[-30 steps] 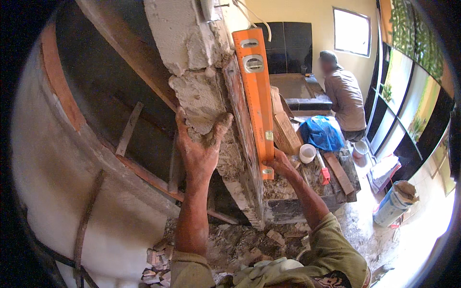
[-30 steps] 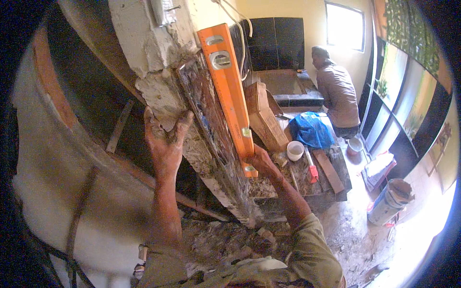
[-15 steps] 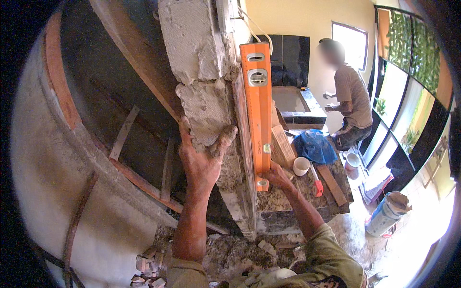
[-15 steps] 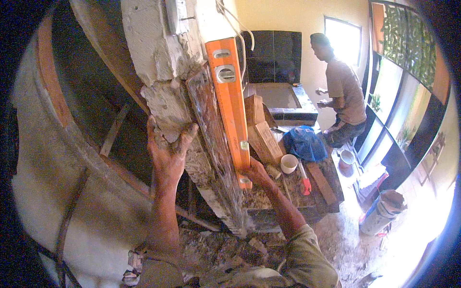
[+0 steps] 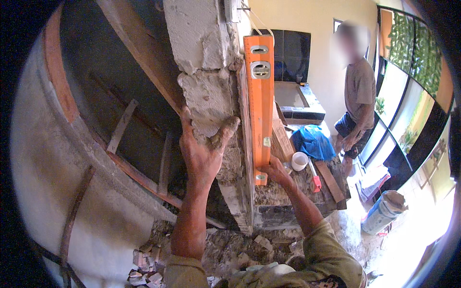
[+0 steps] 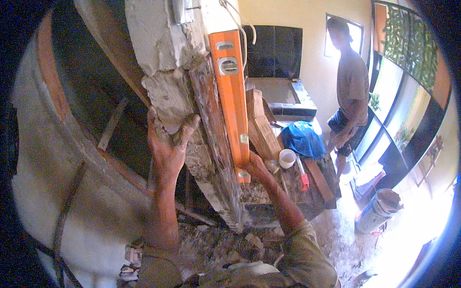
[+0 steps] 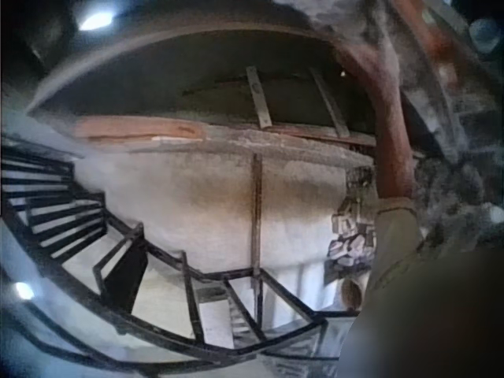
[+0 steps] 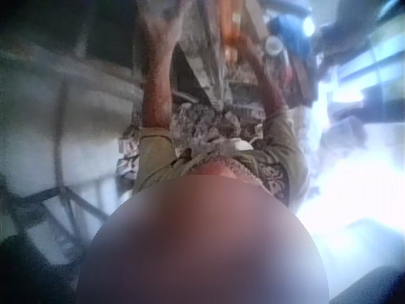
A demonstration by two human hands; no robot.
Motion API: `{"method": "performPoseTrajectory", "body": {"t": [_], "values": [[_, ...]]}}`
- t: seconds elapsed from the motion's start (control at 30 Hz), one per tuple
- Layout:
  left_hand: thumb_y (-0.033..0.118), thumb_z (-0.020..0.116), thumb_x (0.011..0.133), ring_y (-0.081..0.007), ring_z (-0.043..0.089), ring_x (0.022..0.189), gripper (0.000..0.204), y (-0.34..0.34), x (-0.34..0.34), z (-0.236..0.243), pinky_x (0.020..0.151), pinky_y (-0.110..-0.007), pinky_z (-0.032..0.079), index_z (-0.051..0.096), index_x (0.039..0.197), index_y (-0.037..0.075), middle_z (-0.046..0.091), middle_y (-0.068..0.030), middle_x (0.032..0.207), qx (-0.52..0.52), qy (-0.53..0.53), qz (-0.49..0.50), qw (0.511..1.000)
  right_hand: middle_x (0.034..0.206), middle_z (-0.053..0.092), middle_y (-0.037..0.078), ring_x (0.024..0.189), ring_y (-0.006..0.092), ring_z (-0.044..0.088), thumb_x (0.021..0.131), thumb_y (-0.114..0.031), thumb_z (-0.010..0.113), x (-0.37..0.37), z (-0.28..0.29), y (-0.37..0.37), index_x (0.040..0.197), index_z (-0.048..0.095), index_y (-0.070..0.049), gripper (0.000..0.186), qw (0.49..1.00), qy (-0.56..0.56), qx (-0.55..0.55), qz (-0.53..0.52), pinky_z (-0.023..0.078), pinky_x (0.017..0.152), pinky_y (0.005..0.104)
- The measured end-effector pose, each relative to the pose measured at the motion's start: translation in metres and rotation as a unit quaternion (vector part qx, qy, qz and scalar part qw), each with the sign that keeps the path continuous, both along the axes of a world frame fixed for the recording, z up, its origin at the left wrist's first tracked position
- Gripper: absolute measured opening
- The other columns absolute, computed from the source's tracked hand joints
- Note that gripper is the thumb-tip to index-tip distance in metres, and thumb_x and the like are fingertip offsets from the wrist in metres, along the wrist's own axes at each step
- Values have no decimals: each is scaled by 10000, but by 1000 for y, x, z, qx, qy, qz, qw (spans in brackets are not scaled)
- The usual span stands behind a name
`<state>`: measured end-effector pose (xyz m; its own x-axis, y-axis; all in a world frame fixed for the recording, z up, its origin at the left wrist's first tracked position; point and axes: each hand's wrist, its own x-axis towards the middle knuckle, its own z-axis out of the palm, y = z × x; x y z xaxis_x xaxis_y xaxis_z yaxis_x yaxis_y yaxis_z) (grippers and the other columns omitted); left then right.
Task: The person uses a level to check the vertical alignment of a concrete wall section and then uses a trowel to scrape plaster from a bucket.
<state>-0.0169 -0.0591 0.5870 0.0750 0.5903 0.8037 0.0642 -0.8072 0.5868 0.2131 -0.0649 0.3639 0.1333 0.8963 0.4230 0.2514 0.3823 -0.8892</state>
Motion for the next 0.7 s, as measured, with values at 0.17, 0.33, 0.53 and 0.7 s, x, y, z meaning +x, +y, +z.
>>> {"method": "performPoseTrajectory", "body": {"t": [0.17,0.33,0.53,0.7], "values": [[153,797,764,-268,576,1059,788,9,0,-10,917,-372,475,321,1334,-110,560,-240,1193,-18,-43,-47,998,1045,629,31,994,123,545,834,-132,670,0,0,0,1169,575,-19,366,999,9,-36,-16,446,886,316],[194,792,775,-279,546,1093,844,2,0,-3,944,-394,455,274,1374,-100,533,-239,1223,-15,11,5,1000,1094,618,25,1024,114,527,824,-95,662,6,-8,4,1197,557,-21,394,999,-3,-42,0,435,907,307],[178,784,781,-278,483,1173,849,3,1,-6,998,-406,424,255,1374,-118,456,-248,1306,-46,13,46,998,1069,631,44,982,113,544,794,-94,667,19,-38,23,1207,557,-32,432,999,-34,-23,-27,456,869,314],[210,793,771,-288,455,1210,895,8,-1,-5,1027,-416,402,235,1387,-120,402,-253,1359,-13,23,10,1000,1017,640,85,980,143,552,762,-133,678,12,-29,17,1153,585,-21,418,999,22,18,-16,444,863,323]]}}
